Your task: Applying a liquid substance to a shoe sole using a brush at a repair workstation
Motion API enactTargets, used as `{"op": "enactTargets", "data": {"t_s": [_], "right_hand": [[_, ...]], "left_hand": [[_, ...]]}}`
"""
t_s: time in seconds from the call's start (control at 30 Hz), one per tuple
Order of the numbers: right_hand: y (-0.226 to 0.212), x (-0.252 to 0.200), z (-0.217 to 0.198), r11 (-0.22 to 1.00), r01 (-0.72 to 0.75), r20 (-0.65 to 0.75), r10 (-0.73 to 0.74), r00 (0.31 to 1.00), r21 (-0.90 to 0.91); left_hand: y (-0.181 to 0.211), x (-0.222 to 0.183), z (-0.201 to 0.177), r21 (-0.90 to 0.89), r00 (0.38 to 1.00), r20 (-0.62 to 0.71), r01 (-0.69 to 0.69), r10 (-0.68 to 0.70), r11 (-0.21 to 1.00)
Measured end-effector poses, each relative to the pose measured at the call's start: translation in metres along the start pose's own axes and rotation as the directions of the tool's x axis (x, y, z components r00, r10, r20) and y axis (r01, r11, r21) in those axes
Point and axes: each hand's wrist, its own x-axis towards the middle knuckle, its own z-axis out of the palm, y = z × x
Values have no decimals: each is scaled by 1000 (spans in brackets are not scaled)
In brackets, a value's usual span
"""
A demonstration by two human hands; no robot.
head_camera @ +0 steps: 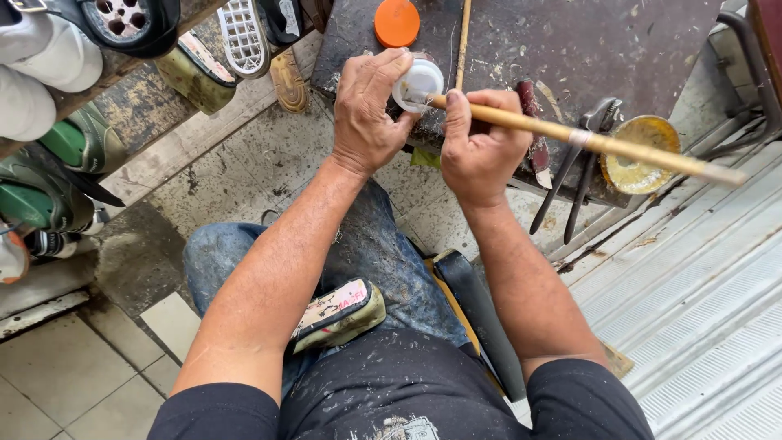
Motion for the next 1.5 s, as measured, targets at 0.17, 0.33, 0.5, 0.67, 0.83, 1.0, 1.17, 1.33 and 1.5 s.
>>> {"op": "enactTargets", "data": {"t_s": [0.17,0.33,0.5,0.67,0.83,1.0,1.17,1.33,1.5], "right_hand": [[23,-32,19,979,-40,-169,75,983,201],[6,-21,25,953,-109,-208,172,963,281],[4,-5,7,898,-235,-325,363,873,373],[22,1,-5,611,-469,-269,747,608,638],[21,0,-1,468,-510,-178,838,516,722],[23,4,-9,397,-511,-86,845,528,762],[70,15,-23,7,-459,258,818,514,889],[107,30,-47,35,-527,361,690,627,849],[191,56,-74,366,-511,146,686,713,778]], "left_hand": [[-1,3,-1,15,999,27,31,-32,999],[3,10,-1,51,991,18,134,-135,990],[-2,9,12,75,963,-4,269,-270,960],[-8,10,12,70,905,108,406,-412,911],[-6,11,-19,131,862,267,410,-430,903],[37,0,-142,173,773,505,344,-383,923],[104,-67,-277,590,208,683,409,-700,696],[167,-227,-293,252,-91,455,967,-886,30],[181,-321,-228,-480,-115,448,806,-887,-347]]}}
